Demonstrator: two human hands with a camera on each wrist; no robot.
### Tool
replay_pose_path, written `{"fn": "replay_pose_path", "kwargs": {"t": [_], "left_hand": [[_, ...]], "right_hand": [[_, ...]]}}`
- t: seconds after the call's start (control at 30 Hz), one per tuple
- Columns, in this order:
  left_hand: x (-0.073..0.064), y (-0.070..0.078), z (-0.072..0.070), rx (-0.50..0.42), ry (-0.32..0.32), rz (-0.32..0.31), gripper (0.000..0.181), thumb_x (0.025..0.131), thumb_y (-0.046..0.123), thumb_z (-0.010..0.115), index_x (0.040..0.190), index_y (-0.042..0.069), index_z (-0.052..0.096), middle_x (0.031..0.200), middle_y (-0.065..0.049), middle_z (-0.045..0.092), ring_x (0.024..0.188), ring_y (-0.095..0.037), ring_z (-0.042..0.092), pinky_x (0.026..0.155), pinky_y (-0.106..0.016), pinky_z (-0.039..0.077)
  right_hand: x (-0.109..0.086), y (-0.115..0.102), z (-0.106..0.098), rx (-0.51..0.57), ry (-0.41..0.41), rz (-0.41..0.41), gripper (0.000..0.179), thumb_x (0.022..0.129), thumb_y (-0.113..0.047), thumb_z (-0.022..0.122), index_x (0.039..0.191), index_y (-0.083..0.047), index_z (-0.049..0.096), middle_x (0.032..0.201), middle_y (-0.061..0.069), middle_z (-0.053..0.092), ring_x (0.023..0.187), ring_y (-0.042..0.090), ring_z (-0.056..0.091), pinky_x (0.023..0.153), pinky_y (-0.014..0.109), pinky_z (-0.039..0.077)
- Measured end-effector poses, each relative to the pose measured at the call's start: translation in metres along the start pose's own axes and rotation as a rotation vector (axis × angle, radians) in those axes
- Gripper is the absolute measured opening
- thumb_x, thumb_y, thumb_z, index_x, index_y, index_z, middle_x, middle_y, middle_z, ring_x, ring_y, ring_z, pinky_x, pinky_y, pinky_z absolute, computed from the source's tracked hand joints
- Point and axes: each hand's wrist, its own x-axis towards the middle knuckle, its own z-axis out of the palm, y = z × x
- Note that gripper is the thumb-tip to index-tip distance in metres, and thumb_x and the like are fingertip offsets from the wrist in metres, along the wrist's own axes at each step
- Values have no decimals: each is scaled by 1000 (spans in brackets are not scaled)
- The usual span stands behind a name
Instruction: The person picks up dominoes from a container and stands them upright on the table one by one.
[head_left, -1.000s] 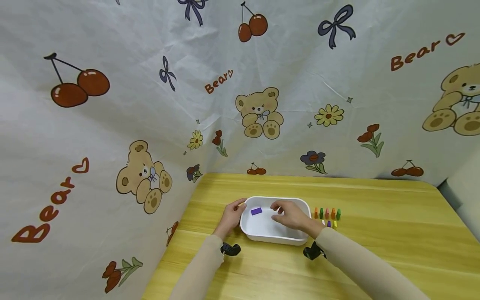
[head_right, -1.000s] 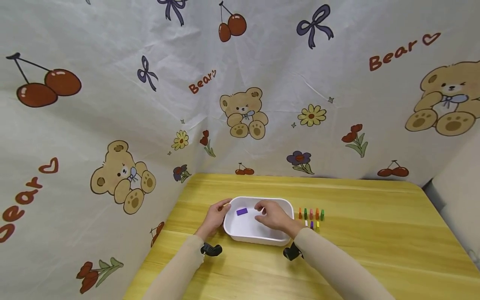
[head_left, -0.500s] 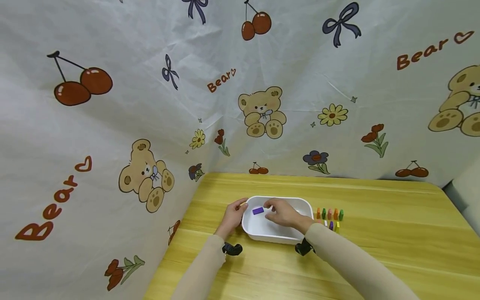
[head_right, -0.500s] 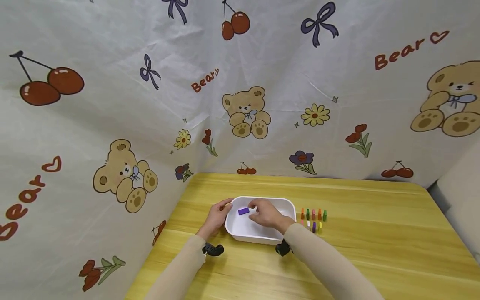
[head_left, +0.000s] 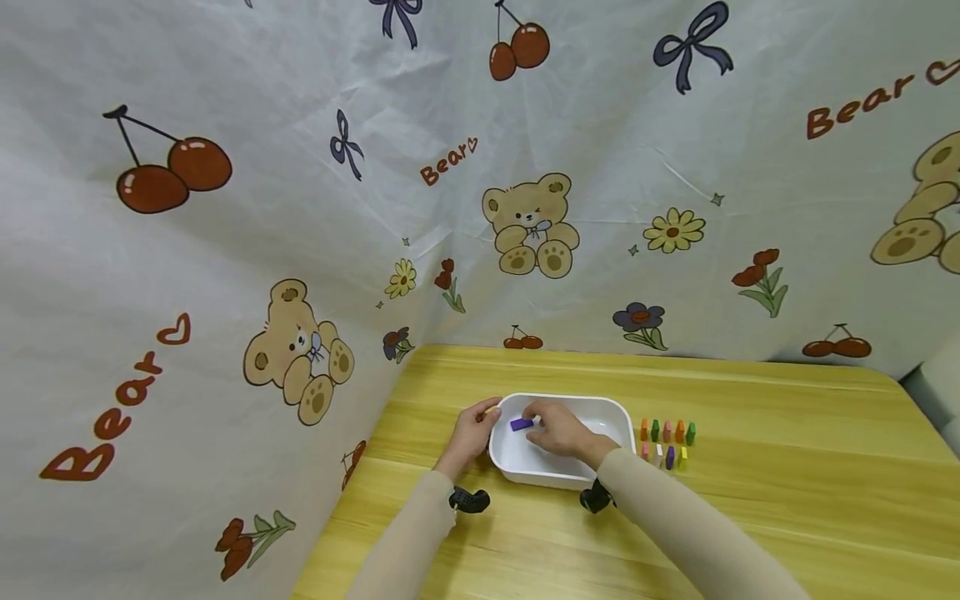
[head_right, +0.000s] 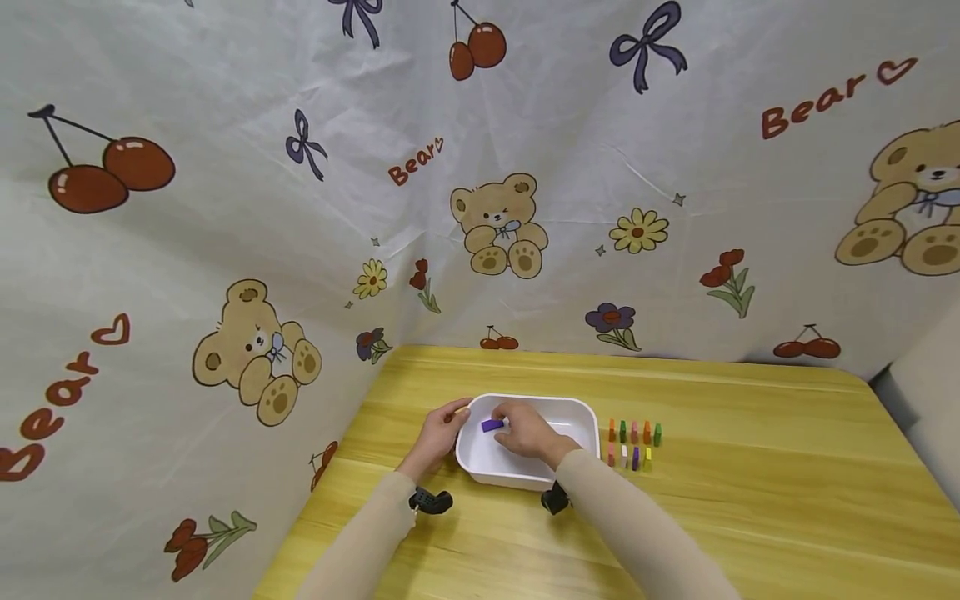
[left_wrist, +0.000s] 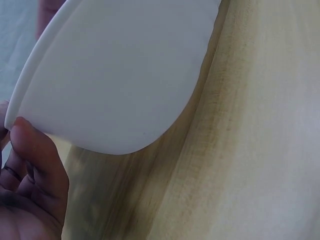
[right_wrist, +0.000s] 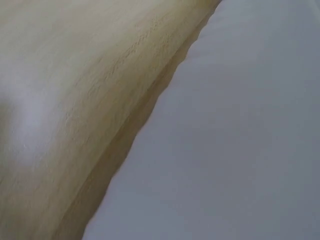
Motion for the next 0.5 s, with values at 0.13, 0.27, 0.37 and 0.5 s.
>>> {"fn": "replay_pose_path", "kwargs": {"t": [0.13,0.27,0.37,0.5], "left_hand": [[0,0,1,-4,-6,-3,34,105,25,63,137,18,68,81,-3,54,57,-9,50,47,-22,42],[-1,1,2,-11,-13,-6,34,105,25,63,138,18,68,83,-3,55,59,-9,51,48,-22,44],[-2,1,1,-16,-11,-11,34,105,25,62,138,18,67,83,-1,53,59,-9,51,47,-21,43],[-3,0,-1,-23,-12,-12,34,105,24,62,138,17,67,84,-3,54,59,-9,51,47,-21,43]], "right_hand": [[0,-1,2,0,12,1,33,87,-2,75,118,7,68,118,23,70,106,40,66,94,52,55],[-1,1,4,-14,19,12,34,88,-1,74,120,5,68,120,22,70,113,41,65,102,54,52],[-1,3,6,-23,20,-7,33,88,0,74,120,5,69,120,22,71,115,41,65,104,56,50],[2,3,10,-28,14,-40,33,88,0,74,121,4,69,120,20,71,116,40,65,106,57,48]]}}
